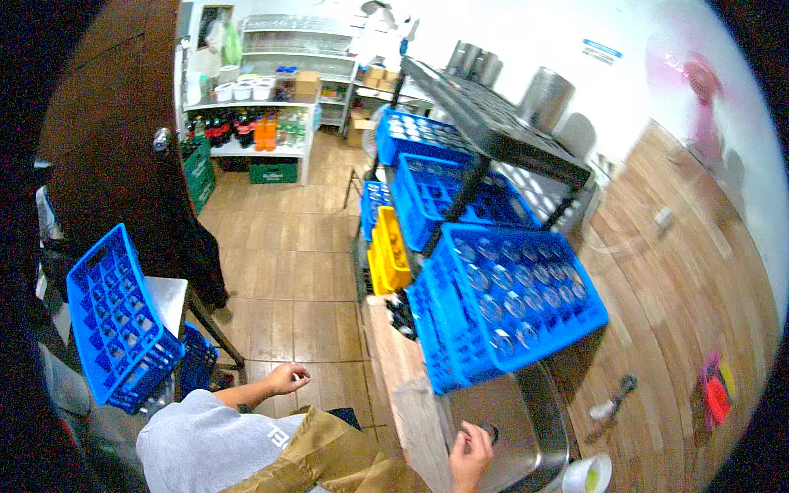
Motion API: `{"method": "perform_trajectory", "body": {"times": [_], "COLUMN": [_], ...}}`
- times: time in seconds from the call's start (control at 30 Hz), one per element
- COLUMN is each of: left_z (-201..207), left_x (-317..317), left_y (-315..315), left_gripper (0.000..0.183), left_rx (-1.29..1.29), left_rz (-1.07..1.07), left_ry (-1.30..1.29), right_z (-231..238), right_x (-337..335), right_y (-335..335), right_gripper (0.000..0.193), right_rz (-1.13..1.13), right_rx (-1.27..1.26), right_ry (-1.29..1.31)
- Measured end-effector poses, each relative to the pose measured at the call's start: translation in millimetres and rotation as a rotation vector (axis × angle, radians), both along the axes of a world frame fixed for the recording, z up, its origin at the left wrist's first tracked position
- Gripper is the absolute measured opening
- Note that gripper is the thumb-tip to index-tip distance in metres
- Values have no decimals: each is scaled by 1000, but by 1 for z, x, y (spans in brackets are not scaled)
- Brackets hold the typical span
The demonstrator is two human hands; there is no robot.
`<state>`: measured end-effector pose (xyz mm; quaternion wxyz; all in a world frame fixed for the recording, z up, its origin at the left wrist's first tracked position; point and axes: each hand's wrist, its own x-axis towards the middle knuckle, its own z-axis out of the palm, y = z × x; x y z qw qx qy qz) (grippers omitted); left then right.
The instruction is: The person unpacks clear plastic cups from cardboard boxes and places them on a metal table. They repeatedly open boxes, remove cups, and stack them, then walk to a sink area to rinse the cups before returning to the table to continue unpacking.
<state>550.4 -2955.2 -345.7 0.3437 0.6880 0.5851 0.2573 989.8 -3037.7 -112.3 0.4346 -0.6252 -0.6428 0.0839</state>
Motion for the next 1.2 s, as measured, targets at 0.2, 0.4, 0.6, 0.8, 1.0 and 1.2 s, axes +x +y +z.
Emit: {"method": "perform_trajectory", "body": {"times": [0.2, 0.4, 0.6, 0.8, 1.0, 1.2], "left_z": [-8, 36, -65, -146, -163, -166], "left_x": [-83, -178, -299, -411, -432, -481], "left_y": [91, 185, 226, 147, 165, 335], "left_gripper": [24, 29, 36, 34, 20, 19], "left_rx": [30, -48, -57, -711, -433, -521], "left_rz": [74, 287, 542, 1088, 1446, 1268], "left_ry": [-137, -153, -46, 339, -196, -135], "right_z": [-22, -21, -40, -37, -41, -70], "right_x": [-166, -241, -321, -450, -585, -662], "right_y": [120, 236, 403, 605, 761, 881], "right_gripper": [26, 29, 28, 27, 35, 44], "right_rz": [523, 663, 844, 1119, 1336, 1225], "right_rx": [-329, -434, -472, -292, -370, -652], "right_ry": [-19, -55, -186, -295, -471, -679]}}
